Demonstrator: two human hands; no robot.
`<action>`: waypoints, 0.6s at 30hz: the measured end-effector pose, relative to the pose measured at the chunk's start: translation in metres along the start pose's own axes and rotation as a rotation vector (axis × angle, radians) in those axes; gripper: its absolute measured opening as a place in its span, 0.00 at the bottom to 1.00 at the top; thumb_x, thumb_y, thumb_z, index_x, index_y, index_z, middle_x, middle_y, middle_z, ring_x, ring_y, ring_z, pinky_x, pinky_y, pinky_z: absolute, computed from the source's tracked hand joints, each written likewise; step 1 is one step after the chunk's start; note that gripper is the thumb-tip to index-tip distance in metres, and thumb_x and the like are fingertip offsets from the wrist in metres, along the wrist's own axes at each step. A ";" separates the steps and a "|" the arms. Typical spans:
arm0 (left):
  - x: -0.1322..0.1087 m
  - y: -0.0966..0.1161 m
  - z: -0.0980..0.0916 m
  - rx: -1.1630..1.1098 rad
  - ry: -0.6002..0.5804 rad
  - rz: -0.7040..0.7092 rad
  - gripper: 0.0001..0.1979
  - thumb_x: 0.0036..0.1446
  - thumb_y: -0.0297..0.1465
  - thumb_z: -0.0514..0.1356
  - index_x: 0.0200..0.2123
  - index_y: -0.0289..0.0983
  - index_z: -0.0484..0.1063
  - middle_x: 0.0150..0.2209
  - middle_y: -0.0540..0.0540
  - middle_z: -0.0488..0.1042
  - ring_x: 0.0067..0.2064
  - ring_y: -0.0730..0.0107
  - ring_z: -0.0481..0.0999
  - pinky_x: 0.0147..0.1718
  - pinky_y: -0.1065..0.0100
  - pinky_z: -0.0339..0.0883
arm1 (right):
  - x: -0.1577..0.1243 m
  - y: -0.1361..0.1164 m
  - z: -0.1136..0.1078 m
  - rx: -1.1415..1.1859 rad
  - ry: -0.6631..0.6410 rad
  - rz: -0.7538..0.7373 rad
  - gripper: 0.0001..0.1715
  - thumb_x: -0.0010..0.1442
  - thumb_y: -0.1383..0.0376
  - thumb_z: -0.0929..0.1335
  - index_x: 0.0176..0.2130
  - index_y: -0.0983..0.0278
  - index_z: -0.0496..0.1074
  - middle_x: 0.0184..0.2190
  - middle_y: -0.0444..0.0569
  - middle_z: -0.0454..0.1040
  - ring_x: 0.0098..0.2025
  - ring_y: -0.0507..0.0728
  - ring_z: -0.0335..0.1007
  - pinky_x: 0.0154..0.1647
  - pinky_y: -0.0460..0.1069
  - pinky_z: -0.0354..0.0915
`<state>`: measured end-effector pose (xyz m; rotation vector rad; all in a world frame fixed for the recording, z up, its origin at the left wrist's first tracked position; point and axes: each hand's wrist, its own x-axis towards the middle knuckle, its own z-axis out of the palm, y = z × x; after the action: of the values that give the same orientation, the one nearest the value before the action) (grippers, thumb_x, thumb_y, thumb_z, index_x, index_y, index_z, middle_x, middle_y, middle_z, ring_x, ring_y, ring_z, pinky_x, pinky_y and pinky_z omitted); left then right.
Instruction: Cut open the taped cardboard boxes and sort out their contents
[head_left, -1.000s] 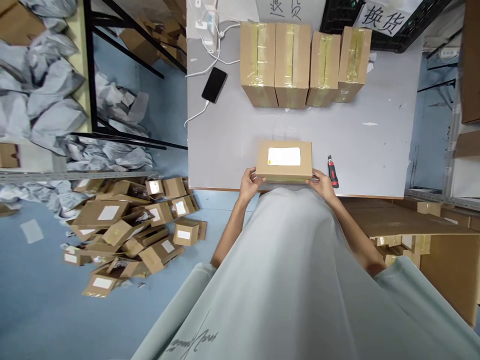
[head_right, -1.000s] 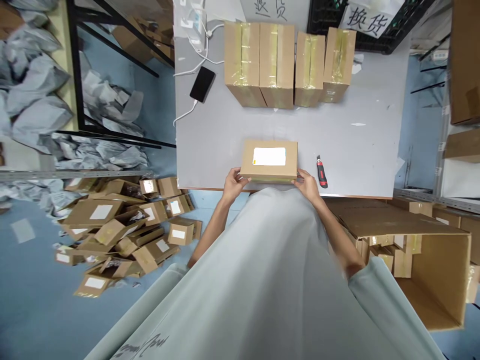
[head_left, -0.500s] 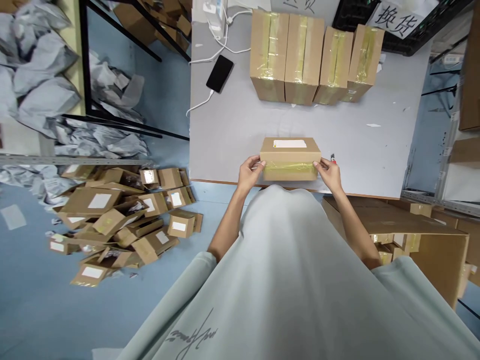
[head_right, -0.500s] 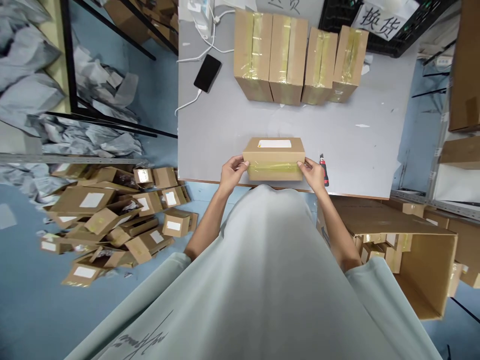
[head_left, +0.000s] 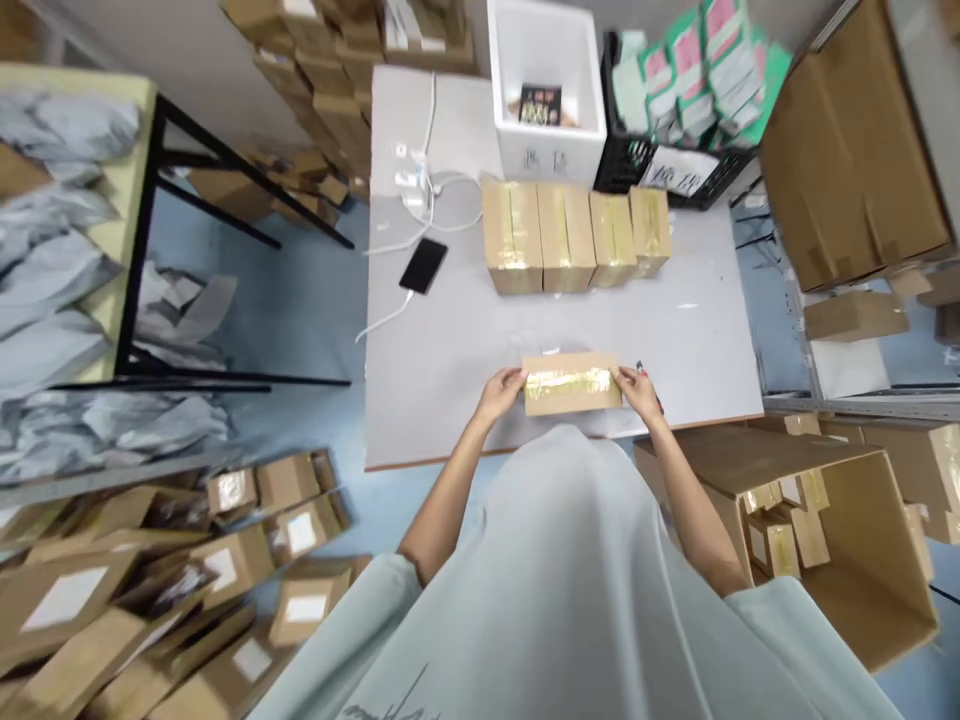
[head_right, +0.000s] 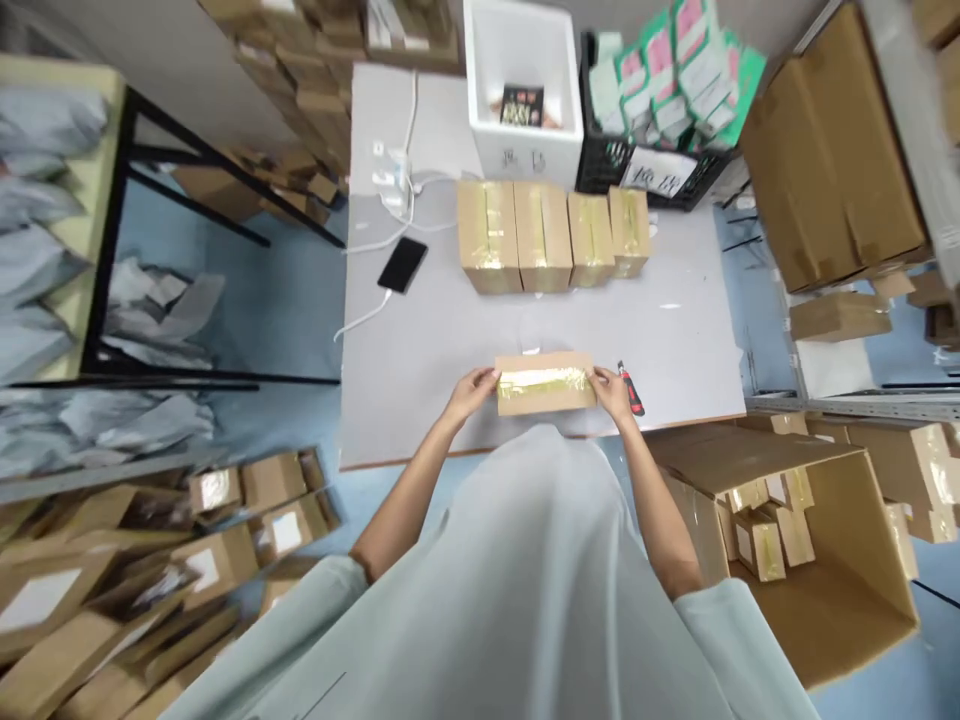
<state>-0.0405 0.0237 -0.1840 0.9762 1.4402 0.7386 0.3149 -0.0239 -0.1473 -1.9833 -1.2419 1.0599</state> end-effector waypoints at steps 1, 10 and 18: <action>0.006 0.005 -0.004 0.002 -0.014 0.005 0.28 0.60 0.55 0.71 0.46 0.36 0.83 0.46 0.38 0.87 0.46 0.52 0.86 0.54 0.52 0.82 | 0.002 -0.004 -0.001 0.014 0.017 -0.001 0.40 0.65 0.32 0.72 0.52 0.62 0.87 0.59 0.60 0.88 0.63 0.70 0.85 0.69 0.63 0.77; 0.077 0.062 -0.060 0.049 0.060 0.021 0.26 0.68 0.49 0.67 0.57 0.34 0.79 0.59 0.32 0.83 0.52 0.54 0.88 0.55 0.56 0.82 | 0.040 -0.036 -0.027 0.167 0.127 0.005 0.37 0.65 0.39 0.75 0.56 0.65 0.85 0.52 0.62 0.89 0.47 0.68 0.90 0.55 0.62 0.83; 0.138 0.135 -0.079 0.142 0.188 0.011 0.37 0.68 0.49 0.69 0.71 0.34 0.68 0.68 0.25 0.76 0.69 0.44 0.80 0.62 0.52 0.80 | 0.109 -0.068 -0.042 0.258 0.154 0.037 0.30 0.66 0.54 0.78 0.61 0.67 0.82 0.45 0.58 0.89 0.39 0.62 0.89 0.46 0.55 0.83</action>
<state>-0.0943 0.2149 -0.1195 1.0458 1.6704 0.7602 0.3464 0.1012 -0.1068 -1.8562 -0.9407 1.0092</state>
